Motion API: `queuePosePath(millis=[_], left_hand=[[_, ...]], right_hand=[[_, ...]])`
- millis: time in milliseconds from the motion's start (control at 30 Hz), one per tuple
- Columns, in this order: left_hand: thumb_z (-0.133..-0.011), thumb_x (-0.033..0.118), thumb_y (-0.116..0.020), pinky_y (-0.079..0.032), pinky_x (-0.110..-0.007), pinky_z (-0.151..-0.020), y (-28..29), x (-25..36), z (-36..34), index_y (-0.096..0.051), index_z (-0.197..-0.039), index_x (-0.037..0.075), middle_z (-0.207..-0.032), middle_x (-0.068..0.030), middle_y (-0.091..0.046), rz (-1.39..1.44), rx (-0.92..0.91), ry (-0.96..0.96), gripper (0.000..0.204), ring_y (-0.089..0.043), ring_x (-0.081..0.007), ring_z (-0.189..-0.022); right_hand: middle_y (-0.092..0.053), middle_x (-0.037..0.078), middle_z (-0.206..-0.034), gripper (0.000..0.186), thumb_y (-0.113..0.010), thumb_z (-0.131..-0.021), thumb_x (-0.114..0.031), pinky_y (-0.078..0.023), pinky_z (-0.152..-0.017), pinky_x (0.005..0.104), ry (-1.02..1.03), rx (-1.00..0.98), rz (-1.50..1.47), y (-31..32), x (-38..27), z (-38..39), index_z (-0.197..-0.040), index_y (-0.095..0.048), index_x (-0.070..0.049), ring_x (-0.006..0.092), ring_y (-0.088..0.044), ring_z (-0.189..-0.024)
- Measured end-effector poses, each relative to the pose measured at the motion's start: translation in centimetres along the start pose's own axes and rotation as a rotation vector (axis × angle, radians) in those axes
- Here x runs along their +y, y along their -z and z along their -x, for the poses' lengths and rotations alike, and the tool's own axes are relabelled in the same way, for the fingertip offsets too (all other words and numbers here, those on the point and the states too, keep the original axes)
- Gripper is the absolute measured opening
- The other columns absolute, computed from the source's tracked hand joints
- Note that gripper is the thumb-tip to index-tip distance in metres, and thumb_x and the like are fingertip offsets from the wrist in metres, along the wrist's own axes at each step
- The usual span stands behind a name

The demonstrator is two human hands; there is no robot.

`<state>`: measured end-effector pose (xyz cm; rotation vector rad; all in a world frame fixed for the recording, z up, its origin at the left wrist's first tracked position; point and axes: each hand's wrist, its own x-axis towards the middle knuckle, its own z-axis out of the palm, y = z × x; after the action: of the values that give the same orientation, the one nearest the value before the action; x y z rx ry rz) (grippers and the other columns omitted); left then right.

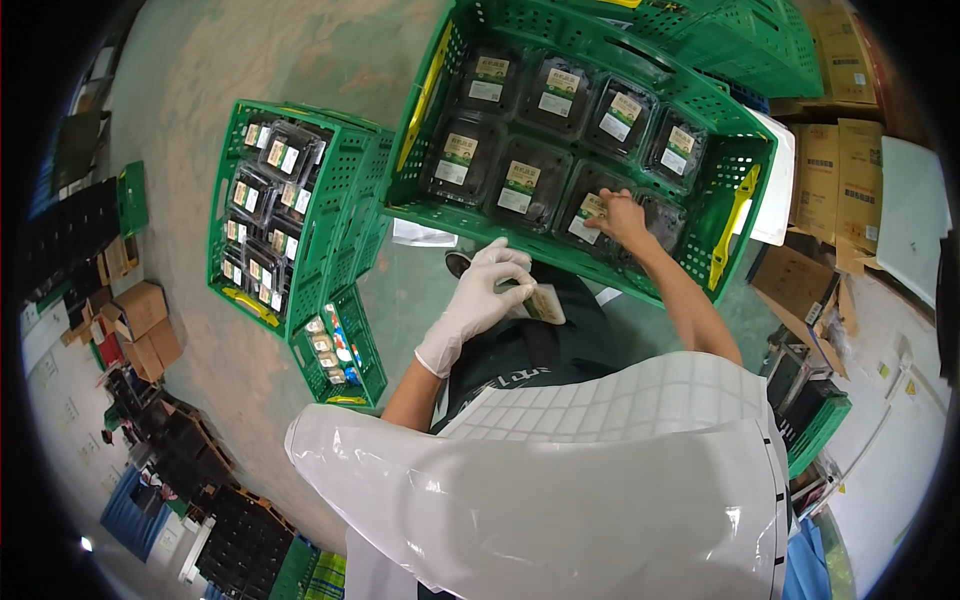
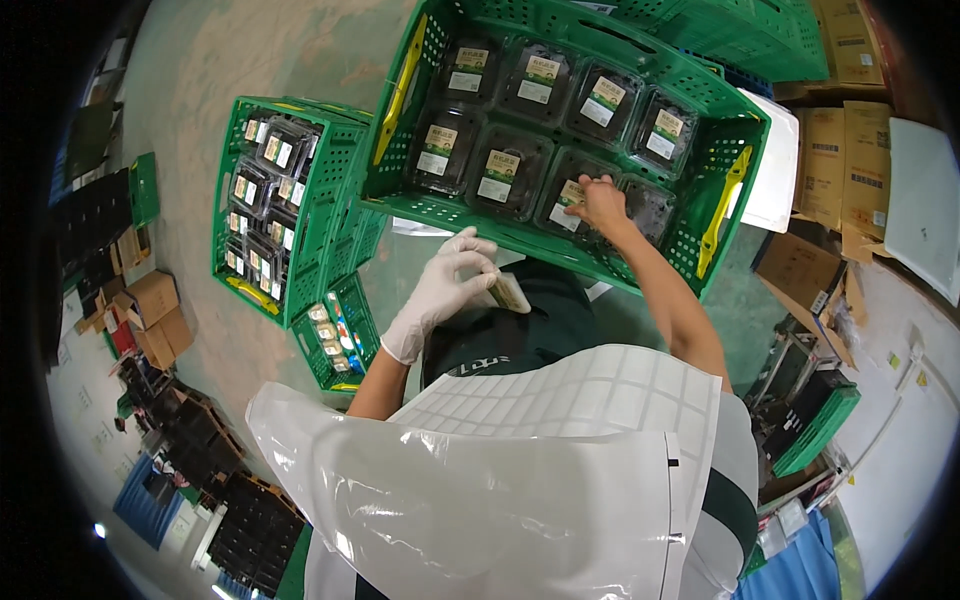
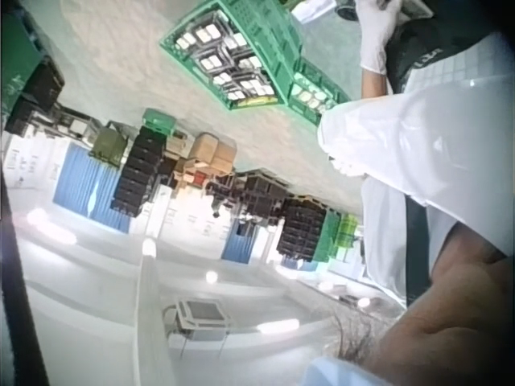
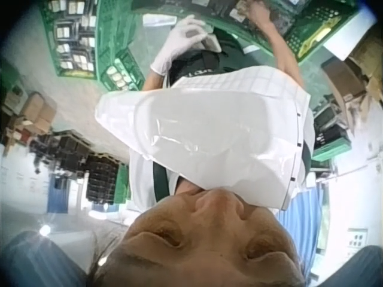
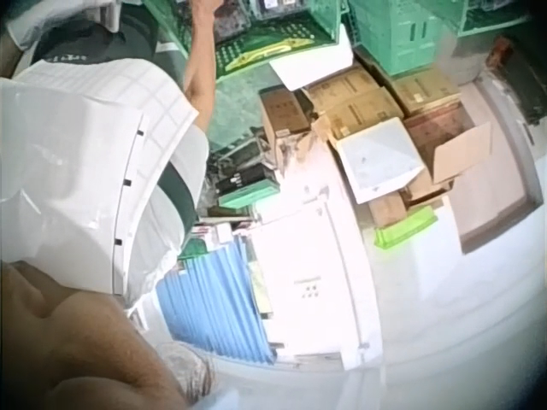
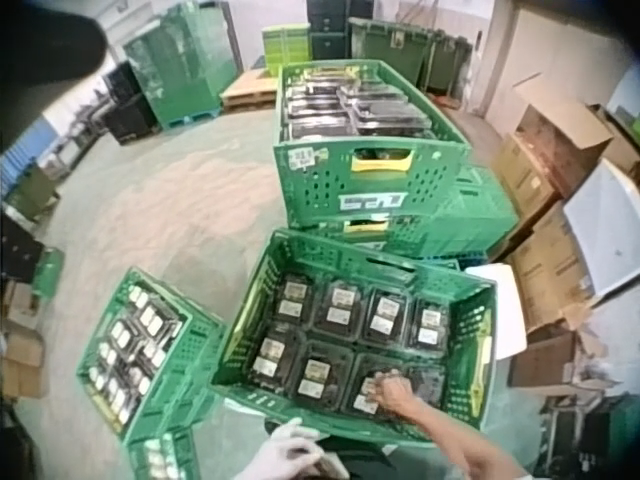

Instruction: The person applies sticker labels onto packaged containers in green crates by hand. The person then transfers the packaged containers between the green crates.

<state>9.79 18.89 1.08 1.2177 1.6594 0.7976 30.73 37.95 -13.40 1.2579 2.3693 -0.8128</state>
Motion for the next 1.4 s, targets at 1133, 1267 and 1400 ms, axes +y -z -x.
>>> queuePosePath(millis=[1133,1267,1400], left_hand=[[-0.076,0.033,-0.068,-0.048,-0.032,-0.056,-2.4,-0.8,1.2,-0.064,-0.082,0.007,-0.066,-0.0119,-0.063,-0.002,0.206,0.430,0.027,-0.063,-0.0234,-0.060],[-0.076,0.030,-0.068,-0.047,-0.030,-0.056,-1.0,-0.8,2.4,-0.064,-0.086,0.005,-0.066,-0.0114,-0.062,0.181,0.311,0.518,0.027,-0.061,-0.0173,-0.058],[-0.078,0.032,-0.064,-0.048,-0.032,-0.063,-0.4,-0.6,6.2,-0.066,-0.083,0.006,-0.075,-0.0116,-0.065,0.199,0.438,0.442,0.027,-0.063,-0.0210,-0.067]], right_hand=[[-0.063,0.014,-0.089,0.056,-0.080,-0.056,-0.038,-0.047,-0.072,0.0441,0.031,-0.031,0.070,4.1,11.0,3.3,-0.099,-0.059,-0.007,0.0346,-0.056,-0.091],[-0.061,0.015,-0.088,0.052,-0.078,-0.060,-0.036,-0.049,-0.069,0.0438,0.065,-0.047,0.317,0.2,11.6,1.5,-0.098,-0.054,-0.011,0.0342,-0.057,-0.091],[-0.065,0.011,-0.083,0.054,-0.071,-0.067,-0.039,-0.051,-0.069,0.0417,0.112,-0.009,0.534,-1.3,9.8,0.9,-0.109,-0.052,-0.013,0.0294,-0.060,-0.089]])
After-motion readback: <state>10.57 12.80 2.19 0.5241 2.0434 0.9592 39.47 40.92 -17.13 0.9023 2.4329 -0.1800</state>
